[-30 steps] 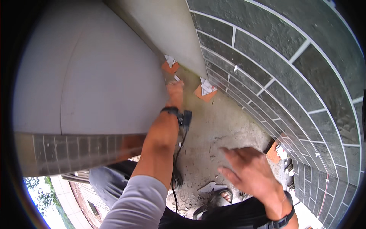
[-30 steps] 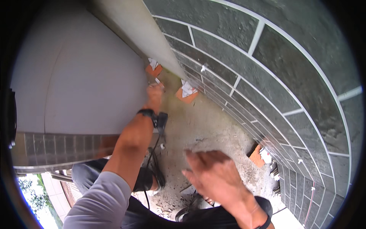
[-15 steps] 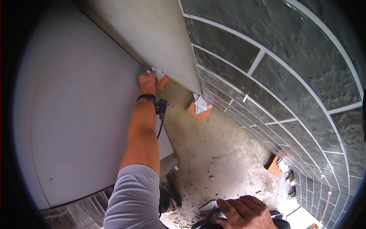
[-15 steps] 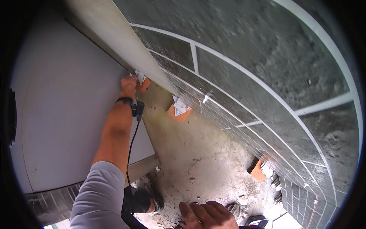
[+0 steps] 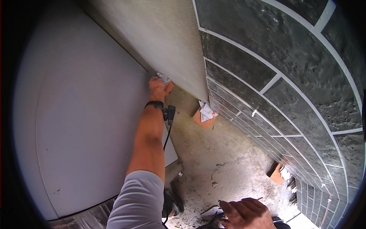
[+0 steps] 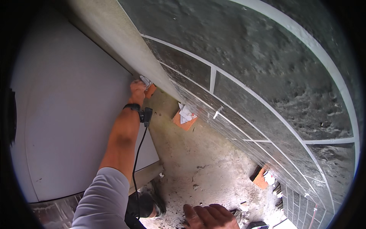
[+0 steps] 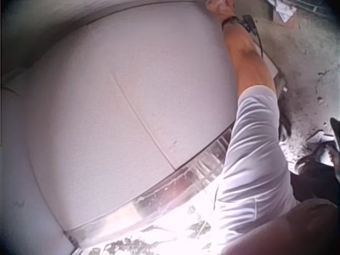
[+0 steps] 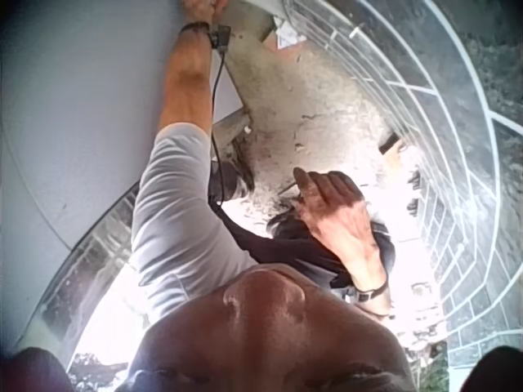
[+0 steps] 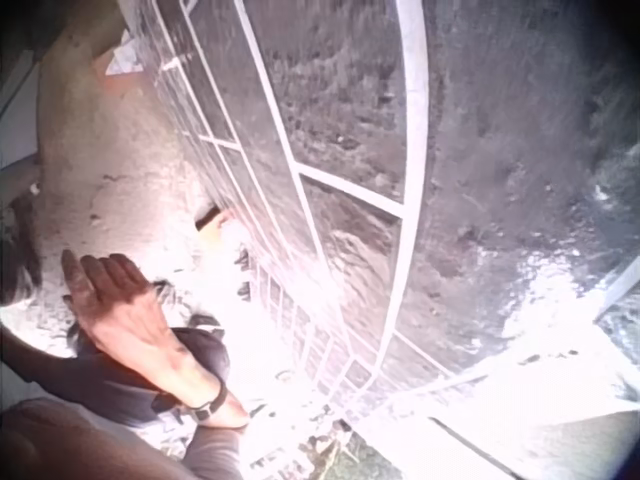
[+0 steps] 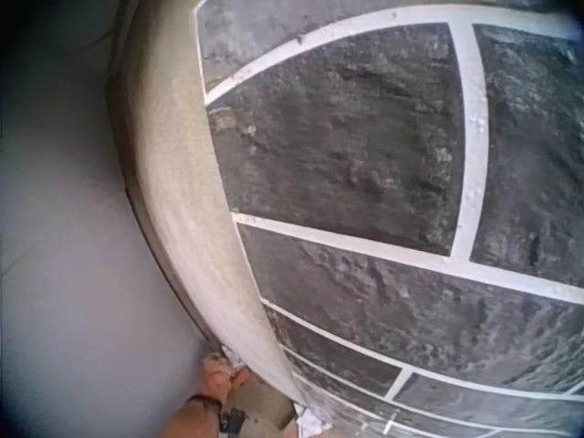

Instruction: Applying tiles to a wall and measuring the area with a tape measure.

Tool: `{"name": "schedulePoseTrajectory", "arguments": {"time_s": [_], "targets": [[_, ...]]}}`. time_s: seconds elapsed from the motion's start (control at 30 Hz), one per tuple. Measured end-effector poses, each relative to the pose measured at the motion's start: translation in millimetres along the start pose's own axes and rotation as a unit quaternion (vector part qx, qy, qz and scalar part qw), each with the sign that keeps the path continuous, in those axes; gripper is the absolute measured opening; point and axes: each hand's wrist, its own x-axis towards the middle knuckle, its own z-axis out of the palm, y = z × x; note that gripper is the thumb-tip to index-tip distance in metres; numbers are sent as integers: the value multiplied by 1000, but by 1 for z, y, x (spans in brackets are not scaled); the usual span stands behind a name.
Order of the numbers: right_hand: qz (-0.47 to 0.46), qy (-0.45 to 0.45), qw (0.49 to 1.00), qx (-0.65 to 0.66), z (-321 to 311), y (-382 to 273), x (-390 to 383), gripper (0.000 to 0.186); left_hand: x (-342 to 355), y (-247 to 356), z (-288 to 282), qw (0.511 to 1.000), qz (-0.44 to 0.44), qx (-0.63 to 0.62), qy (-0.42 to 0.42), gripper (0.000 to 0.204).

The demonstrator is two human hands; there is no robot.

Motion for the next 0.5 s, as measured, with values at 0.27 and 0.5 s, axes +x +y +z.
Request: {"name": "schedulePoseTrajectory", "arguments": {"time_s": [0.27, 0.5], "targets": [[2, -6, 1000, -3, -3, -2, 0, 52, -65, 77, 44, 984, -74, 141, 75, 25], [-12, -10, 1000, -2, -3, -5, 1, 51, 3, 57, 13, 986, -153, 43, 49, 30]]}}
